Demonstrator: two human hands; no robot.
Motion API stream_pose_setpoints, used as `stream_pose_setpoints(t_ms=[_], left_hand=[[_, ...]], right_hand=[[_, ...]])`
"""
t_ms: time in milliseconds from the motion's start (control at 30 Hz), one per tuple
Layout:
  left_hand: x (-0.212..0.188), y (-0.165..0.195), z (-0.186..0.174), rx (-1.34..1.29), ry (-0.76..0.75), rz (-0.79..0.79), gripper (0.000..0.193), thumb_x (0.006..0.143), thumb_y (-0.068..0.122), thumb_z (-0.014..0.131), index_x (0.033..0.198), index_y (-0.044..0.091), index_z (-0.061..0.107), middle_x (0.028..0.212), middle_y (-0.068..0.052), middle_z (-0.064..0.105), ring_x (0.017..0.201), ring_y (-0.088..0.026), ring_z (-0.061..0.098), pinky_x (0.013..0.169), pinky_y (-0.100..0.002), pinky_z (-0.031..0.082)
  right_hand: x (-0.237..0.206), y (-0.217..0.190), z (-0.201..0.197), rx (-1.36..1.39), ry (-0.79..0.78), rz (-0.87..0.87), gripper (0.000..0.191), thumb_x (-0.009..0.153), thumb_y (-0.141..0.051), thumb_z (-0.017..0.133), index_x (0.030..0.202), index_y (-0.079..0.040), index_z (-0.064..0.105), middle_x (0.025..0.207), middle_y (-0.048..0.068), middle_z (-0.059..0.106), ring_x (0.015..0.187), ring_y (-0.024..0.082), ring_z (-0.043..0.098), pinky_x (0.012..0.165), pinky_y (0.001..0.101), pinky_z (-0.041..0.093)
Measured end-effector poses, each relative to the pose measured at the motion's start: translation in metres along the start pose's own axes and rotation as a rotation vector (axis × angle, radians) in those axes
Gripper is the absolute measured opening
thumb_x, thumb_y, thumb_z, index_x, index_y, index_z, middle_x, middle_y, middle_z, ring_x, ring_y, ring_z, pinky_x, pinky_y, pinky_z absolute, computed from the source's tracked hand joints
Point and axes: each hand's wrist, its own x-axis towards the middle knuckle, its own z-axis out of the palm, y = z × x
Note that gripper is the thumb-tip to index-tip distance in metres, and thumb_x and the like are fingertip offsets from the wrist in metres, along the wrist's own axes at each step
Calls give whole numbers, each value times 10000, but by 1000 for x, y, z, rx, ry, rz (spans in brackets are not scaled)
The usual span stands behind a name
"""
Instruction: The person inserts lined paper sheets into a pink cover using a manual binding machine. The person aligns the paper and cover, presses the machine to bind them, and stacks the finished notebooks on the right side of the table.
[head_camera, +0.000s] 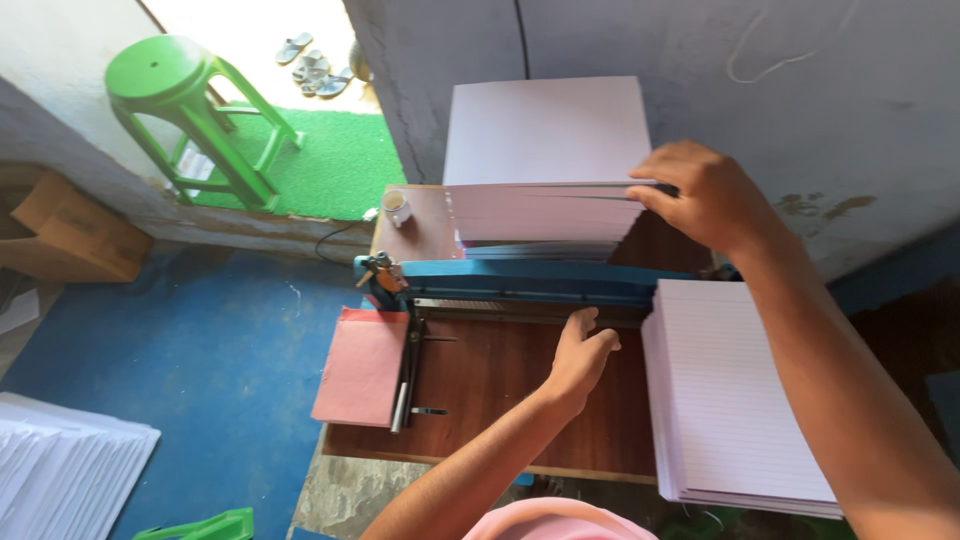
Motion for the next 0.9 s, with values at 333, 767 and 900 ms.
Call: stream_pose_setpoints(t_ms=[333,767,900], left_hand=[[9,-12,-42,-114,39,14,787,796,192,612,1524,44,350,1547,-244,396,1407,-336,446,1135,-454,397],[4,-12,-55,-74,14,-71,803,789,191,608,1534,79,329,1521,-216,412,1407,-337,431,1136,-487,388],[4,-12,-58,-74,26,-64,795,791,195,608,1529,75,337,1505,-219,433,1396,-336,449,1139,-489,394]], right_hand=[[53,1,56,-36,-180,4,208,890,-262,773,1012,-96,799,1072,53,768,976,227,714,876,380,588],[64,-6,57,-235,-254,7,150,908,-253,730,894,-129,814,986,7,782,894,190,736,850,368,613],[65,-6,60,-359,-266,-59,132,908,-222,715,867,-134,804,978,-2,782,879,167,739,853,338,627]])
